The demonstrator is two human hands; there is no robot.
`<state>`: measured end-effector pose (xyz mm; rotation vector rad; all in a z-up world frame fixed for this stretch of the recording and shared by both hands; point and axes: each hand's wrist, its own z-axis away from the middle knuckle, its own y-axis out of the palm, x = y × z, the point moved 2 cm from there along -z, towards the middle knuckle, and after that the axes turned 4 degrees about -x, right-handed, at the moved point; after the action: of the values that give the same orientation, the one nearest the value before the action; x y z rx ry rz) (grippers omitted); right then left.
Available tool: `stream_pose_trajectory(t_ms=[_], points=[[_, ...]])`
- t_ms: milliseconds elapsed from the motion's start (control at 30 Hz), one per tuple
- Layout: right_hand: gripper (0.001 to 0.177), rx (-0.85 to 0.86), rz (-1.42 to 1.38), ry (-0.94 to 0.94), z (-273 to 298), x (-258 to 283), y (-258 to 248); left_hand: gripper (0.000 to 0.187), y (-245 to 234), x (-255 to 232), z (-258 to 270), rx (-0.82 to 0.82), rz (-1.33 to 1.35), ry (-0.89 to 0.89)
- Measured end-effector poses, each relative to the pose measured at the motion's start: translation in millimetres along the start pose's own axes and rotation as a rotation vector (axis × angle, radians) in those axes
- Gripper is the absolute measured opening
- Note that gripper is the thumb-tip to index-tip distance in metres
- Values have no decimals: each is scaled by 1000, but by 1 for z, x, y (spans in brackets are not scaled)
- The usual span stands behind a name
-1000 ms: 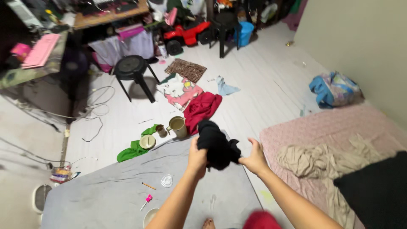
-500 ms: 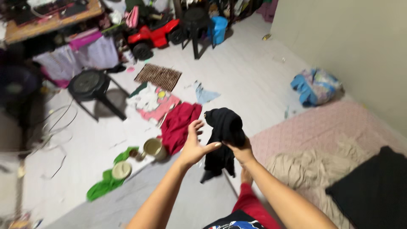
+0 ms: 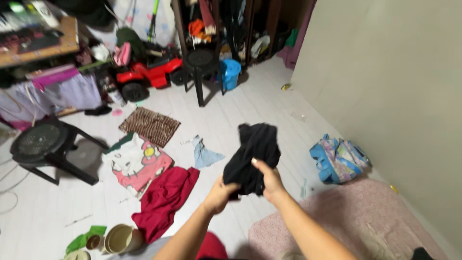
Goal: The person tidies a cluttered bedroom by picking up clothes, a marker, and a bowl from the floor and bed. They place the clothes into a wardrobe and put the marker and bowl on a desk. The person also folds a blanket and adjusts the bedsheet.
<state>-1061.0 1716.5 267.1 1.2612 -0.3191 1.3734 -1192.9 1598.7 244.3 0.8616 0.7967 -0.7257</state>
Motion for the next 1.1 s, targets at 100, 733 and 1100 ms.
stream_pose_trajectory(t_ms=[100,733,1100], points=[[57,-124,243,94,-60,17,-9,50,3,-14,-73,7,231,332],[49,-368,-345,542,-548,100,-7,44,-68,-235,-596,-206,-283,276],[48,-104,-118,391,-851,244,76,57,-69,-419,-801,-745,-754,336]])
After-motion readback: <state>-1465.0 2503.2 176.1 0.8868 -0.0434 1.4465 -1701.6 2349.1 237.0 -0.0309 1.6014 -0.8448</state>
